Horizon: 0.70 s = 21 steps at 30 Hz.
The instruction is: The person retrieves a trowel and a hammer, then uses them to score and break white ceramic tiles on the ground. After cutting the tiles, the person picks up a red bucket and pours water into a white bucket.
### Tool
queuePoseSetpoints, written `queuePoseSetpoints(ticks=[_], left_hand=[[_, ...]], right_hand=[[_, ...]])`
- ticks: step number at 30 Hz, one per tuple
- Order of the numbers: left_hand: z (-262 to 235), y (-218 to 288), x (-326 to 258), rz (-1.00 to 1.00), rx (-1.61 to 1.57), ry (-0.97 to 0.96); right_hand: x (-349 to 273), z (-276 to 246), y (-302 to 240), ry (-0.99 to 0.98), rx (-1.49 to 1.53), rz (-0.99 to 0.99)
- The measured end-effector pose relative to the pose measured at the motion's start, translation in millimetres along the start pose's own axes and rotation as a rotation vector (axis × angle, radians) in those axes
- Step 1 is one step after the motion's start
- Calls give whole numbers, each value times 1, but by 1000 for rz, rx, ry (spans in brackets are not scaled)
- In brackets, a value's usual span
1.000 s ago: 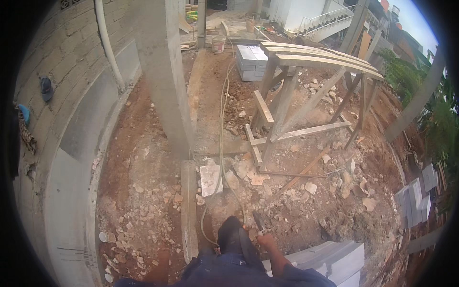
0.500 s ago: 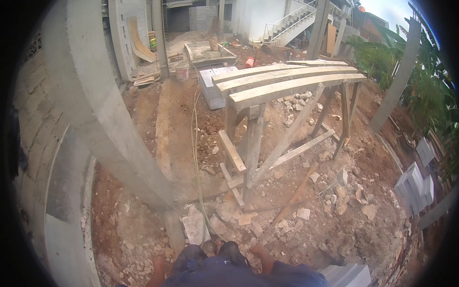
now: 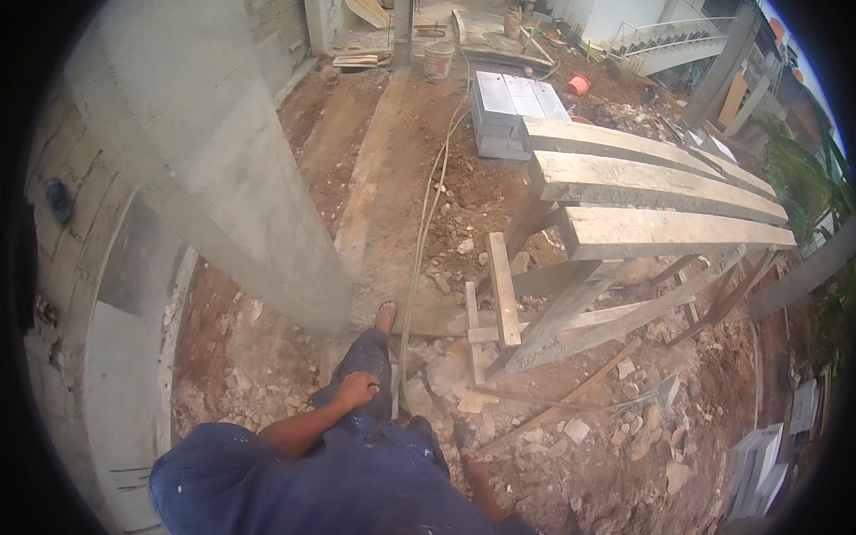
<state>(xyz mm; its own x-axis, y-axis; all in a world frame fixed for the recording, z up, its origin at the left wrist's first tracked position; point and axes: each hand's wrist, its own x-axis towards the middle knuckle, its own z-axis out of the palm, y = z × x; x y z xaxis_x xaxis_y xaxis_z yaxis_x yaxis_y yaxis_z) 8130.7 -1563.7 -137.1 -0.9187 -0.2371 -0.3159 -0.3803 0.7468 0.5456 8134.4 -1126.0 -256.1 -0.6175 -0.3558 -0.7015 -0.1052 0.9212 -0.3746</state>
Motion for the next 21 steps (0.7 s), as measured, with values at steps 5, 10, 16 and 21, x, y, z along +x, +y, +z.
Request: queuePoseSetpoints(ticks=[5,10,16,21], left_hand=[[0,-22,118,-167,-61,-346],[-56,-56,271,-185,164,-353],[-214,-136,459,-286,-159,35],[-299,-175,534,-403,-358,342]], right_hand=[[36,-42,-65,-124,160,210],[127,-118,-144,-36,331,381],[197,-200,-241,-22,611,522],[331,-265,-306,515,776,315]])
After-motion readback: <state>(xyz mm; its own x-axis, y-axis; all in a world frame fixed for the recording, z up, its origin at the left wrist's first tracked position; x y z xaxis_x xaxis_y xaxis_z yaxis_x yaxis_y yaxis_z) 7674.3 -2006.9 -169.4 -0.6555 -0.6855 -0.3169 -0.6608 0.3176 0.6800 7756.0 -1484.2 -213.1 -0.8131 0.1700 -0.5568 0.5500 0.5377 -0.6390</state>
